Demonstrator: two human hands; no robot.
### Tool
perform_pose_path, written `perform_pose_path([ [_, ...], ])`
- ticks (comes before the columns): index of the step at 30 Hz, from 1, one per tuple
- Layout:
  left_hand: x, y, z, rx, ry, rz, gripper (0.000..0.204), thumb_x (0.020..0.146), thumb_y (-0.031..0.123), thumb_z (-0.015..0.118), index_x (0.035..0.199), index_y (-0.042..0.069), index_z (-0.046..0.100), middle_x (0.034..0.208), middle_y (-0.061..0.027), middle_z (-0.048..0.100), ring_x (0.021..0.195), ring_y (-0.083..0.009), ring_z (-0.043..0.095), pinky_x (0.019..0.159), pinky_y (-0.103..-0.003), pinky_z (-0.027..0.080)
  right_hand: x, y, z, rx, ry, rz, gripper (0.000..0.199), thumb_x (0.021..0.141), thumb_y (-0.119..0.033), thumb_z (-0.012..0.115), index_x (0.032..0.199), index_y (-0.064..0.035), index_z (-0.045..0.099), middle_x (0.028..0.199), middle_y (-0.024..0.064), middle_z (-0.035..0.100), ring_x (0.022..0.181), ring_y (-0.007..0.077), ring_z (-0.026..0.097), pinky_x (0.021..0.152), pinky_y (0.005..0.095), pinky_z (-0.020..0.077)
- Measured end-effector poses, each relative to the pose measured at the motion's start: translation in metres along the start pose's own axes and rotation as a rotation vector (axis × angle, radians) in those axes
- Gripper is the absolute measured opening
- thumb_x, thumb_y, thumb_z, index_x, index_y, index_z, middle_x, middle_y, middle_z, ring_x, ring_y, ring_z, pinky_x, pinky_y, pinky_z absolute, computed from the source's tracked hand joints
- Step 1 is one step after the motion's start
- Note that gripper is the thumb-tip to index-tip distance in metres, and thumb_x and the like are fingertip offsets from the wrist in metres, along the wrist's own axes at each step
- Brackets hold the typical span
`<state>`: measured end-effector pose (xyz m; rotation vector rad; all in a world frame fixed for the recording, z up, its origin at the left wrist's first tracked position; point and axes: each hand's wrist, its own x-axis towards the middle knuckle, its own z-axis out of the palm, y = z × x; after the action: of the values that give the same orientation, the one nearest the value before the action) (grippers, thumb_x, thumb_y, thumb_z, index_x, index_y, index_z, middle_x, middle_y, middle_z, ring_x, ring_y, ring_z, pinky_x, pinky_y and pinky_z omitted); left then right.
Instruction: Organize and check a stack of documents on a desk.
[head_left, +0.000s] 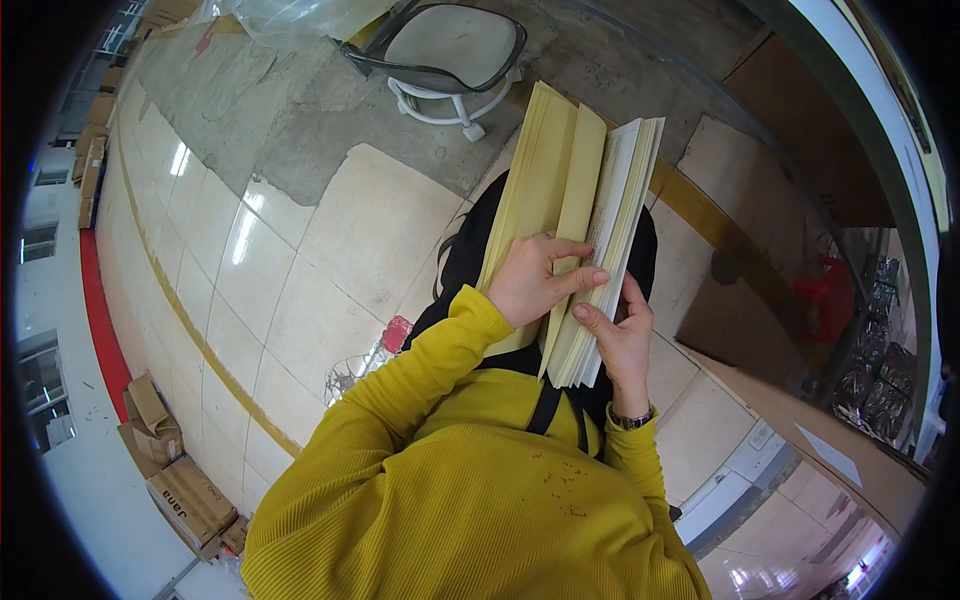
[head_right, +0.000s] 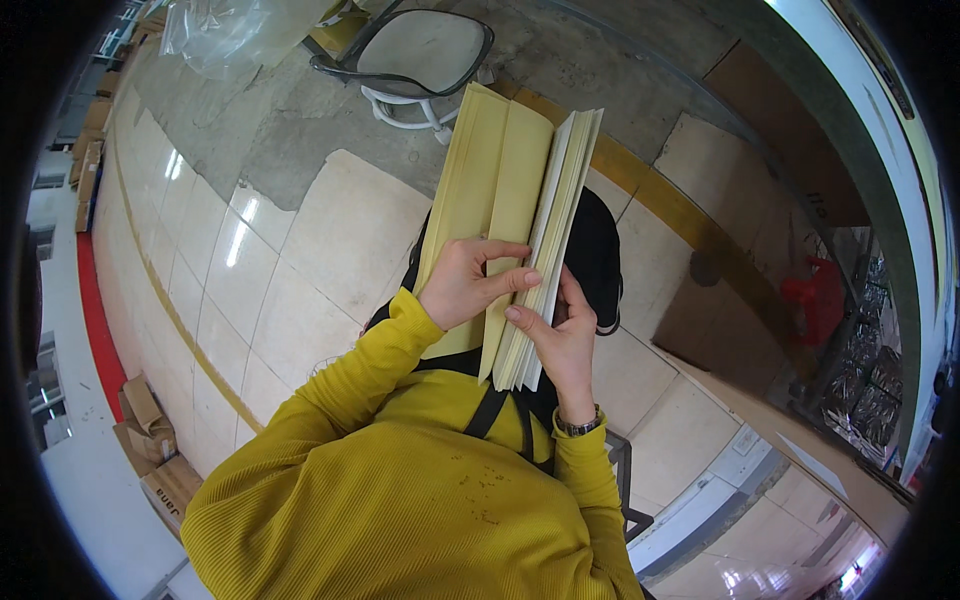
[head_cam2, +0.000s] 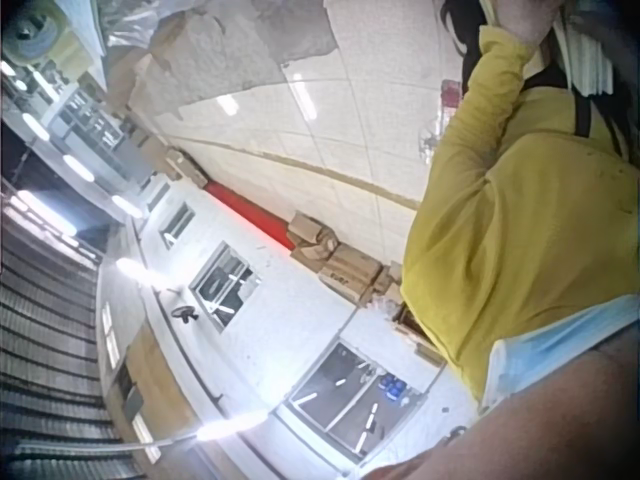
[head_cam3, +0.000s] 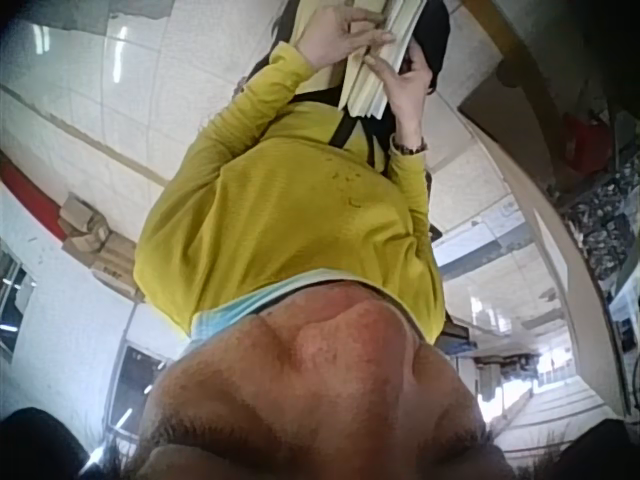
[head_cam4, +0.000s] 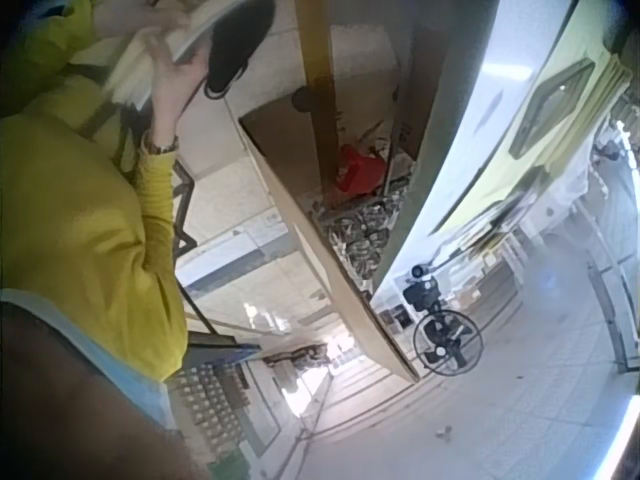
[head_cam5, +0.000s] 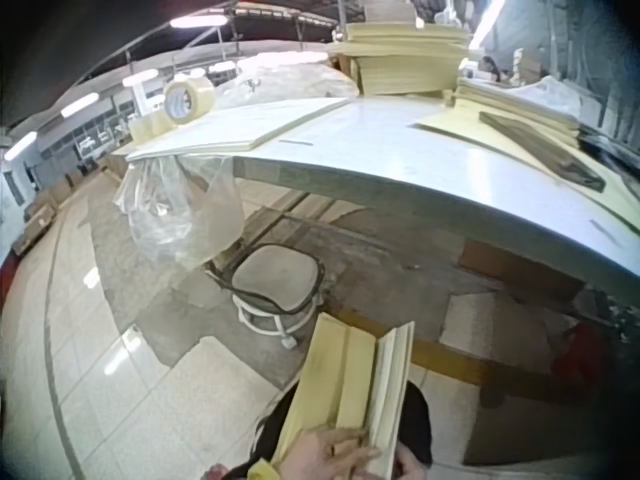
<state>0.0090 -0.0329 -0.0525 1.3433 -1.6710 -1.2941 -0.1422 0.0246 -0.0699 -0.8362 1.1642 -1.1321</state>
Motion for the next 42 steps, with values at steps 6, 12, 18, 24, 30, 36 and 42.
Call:
perform_pose_path([
  [6,0.003,0.002,-0.009,0.001,-0.106,-0.095,0.042,0.077,0.029,0.073,0.103,-0.003,0.065,0.066,-0.0062,0.062,0.058,-0.0052,0.05,0.051,-0.022,0.041,0.001,0.0,0.0,0.01,0.001,0.005,0.07,0.07,-0.003,0.076,0.129,0.0057,0.04,0.116,0.0096,0.056,0.101,0.0129,0.055,0.089,0.0264,0.0446],
  [12,0.0,-0.011,-0.001,-0.071,0.022,-0.089,0.022,0.082,0.018,0.067,0.086,-0.003,0.065,0.059,-0.0041,0.058,0.052,-0.0047,0.045,0.046,-0.024,0.036,0.001,0.0,0.0,0.011,0.001,0.014,0.069,0.071,-0.002,0.076,0.129,0.006,0.039,0.114,0.0101,0.057,0.1,0.0135,0.056,0.087,0.0268,0.0456],
  [18,-0.005,-0.003,0.007,0.148,0.18,0.016,0.013,0.082,0.011,0.063,0.086,-0.001,0.065,0.061,-0.0105,0.058,0.053,-0.0105,0.051,0.049,-0.026,0.039,0.0,-0.002,0.001,0.007,0.001,0.021,0.069,0.071,-0.002,0.076,0.129,0.0064,0.039,0.112,0.0101,0.058,0.099,0.0134,0.056,0.086,0.0269,0.0461],
  [24,-0.002,0.0,0.011,0.112,0.222,0.296,0.027,0.083,0.014,0.063,0.103,-0.004,0.061,0.071,-0.0161,0.061,0.056,-0.0161,0.056,0.053,-0.03,0.043,0.001,0.002,-0.001,0.006,0.006,-0.005,0.07,0.071,-0.003,0.076,0.13,0.0062,0.039,0.113,0.0097,0.057,0.101,0.0128,0.055,0.088,0.0267,0.0452],
  [30,-0.003,0.013,0.002,0.09,0.024,0.004,0.043,0.076,0.027,0.073,0.103,-0.005,0.063,0.071,-0.0138,0.061,0.055,-0.0105,0.051,0.05,-0.026,0.04,0.001,0.001,-0.002,0.011,-0.006,0.0,0.071,0.07,-0.003,0.077,0.13,0.006,0.039,0.113,0.0094,0.057,0.101,0.0129,0.055,0.088,0.0265,0.0448],
  [36,0.001,0.006,-0.002,0.034,-0.006,0.015,0.043,0.075,0.029,0.075,0.102,-0.004,0.064,0.071,-0.0101,0.061,0.053,-0.007,0.044,0.047,-0.024,0.037,0.0,0.0,-0.002,0.014,-0.003,0.005,0.07,0.071,-0.002,0.076,0.129,0.0055,0.04,0.111,0.0085,0.058,0.099,0.0124,0.055,0.086,0.0256,0.0454],
  [42,0.004,0.001,-0.007,0.011,-0.072,-0.083,0.038,0.075,0.03,0.073,0.097,0.0,0.067,0.073,-0.0167,0.063,0.054,-0.0197,0.055,0.053,-0.03,0.044,0.0,-0.002,-0.001,0.009,0.0,0.008,0.068,0.072,-0.002,0.075,0.129,0.0053,0.039,0.11,0.0079,0.058,0.098,0.0121,0.056,0.085,0.0257,0.0459],
])
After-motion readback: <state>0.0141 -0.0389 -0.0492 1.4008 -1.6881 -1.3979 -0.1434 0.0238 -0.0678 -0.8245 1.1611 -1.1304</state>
